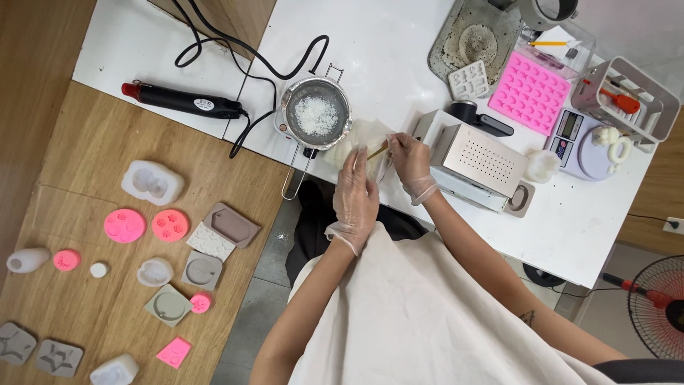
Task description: Transferring and scraping wax pellets or ingredients from a plastic bag into a melting pot using a wooden stick.
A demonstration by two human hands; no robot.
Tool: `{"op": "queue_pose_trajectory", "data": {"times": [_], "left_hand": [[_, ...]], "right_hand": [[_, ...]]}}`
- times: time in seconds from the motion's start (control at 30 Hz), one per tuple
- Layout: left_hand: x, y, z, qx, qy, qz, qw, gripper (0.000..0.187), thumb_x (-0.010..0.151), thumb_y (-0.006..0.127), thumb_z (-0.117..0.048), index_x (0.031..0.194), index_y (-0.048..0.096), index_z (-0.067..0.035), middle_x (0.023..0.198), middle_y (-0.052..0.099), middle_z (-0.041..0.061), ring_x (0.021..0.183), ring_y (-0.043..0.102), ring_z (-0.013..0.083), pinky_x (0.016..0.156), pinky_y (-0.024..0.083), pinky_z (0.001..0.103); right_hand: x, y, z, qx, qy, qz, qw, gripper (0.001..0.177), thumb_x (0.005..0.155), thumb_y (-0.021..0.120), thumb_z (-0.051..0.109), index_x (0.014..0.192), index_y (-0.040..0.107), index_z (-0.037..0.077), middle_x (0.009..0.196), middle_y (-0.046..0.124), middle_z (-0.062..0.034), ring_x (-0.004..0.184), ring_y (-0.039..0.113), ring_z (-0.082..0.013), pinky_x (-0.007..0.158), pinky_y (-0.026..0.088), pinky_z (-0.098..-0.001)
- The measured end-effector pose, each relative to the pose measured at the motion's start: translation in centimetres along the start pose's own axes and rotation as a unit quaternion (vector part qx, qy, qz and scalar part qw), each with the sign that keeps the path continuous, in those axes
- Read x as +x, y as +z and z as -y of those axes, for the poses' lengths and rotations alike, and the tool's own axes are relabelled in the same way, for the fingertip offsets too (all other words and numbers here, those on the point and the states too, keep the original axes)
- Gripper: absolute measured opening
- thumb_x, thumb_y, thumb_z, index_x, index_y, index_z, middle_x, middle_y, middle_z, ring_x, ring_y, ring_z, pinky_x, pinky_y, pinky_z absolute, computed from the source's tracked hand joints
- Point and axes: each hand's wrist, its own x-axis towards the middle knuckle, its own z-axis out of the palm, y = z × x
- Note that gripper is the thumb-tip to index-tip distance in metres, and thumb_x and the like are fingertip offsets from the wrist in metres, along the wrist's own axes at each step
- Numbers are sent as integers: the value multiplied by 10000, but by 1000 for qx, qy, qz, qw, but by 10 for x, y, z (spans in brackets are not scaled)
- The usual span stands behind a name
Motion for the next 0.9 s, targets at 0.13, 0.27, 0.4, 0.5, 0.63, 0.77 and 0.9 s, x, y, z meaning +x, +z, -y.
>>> {"op": "queue_pose_trajectory", "data": {"times": [0.13,0.27,0.4,0.5,0.63,0.77,0.9], "left_hand": [[3,-3,-4,-10,10,2,1000,738,744,639,22,1449,494,-141,1363,553,73,970,659,265,705,615,415],[3,-4,-2,-20,3,3,1000,731,739,633,36,1441,503,-116,1372,545,101,976,656,294,732,614,429],[4,-6,5,-37,-7,3,999,752,721,642,36,1446,498,-104,1349,556,136,971,652,339,741,601,475],[3,-5,11,-65,-28,-2,998,733,751,618,30,1457,489,-119,1375,548,128,1006,651,337,747,589,472],[3,0,20,-75,-62,-30,995,742,746,623,-17,1462,510,-177,1371,560,85,1031,651,322,780,583,473],[8,-2,23,-113,-85,-45,989,724,751,607,-22,1451,530,-193,1339,586,90,1010,658,335,777,582,480],[9,-2,25,-118,-93,-56,987,703,752,605,-38,1437,543,-188,1326,595,97,1031,660,345,792,582,481]], "right_hand": [[9,3,-6,115,98,4,989,163,985,642,155,901,769,97,625,668,-38,565,620,-122,484,447,-255],[11,-9,15,150,90,-11,984,208,993,635,143,819,742,103,564,608,-12,520,533,-94,459,387,-230],[14,-25,23,182,86,-37,979,231,990,680,141,770,722,86,560,611,-31,518,553,-92,455,397,-199],[23,-32,22,203,90,-49,974,253,999,695,144,753,714,92,561,627,-26,521,569,-83,460,408,-206],[30,-39,14,223,75,-58,970,283,1023,697,179,756,723,89,577,629,-23,501,550,-77,496,445,-174],[40,-47,14,194,55,-71,977,315,1041,693,221,752,728,102,550,579,-11,498,510,-62,494,423,-175],[47,-62,31,214,67,-87,971,319,1032,701,237,737,738,120,527,567,10,487,517,-62,505,426,-162]]}}
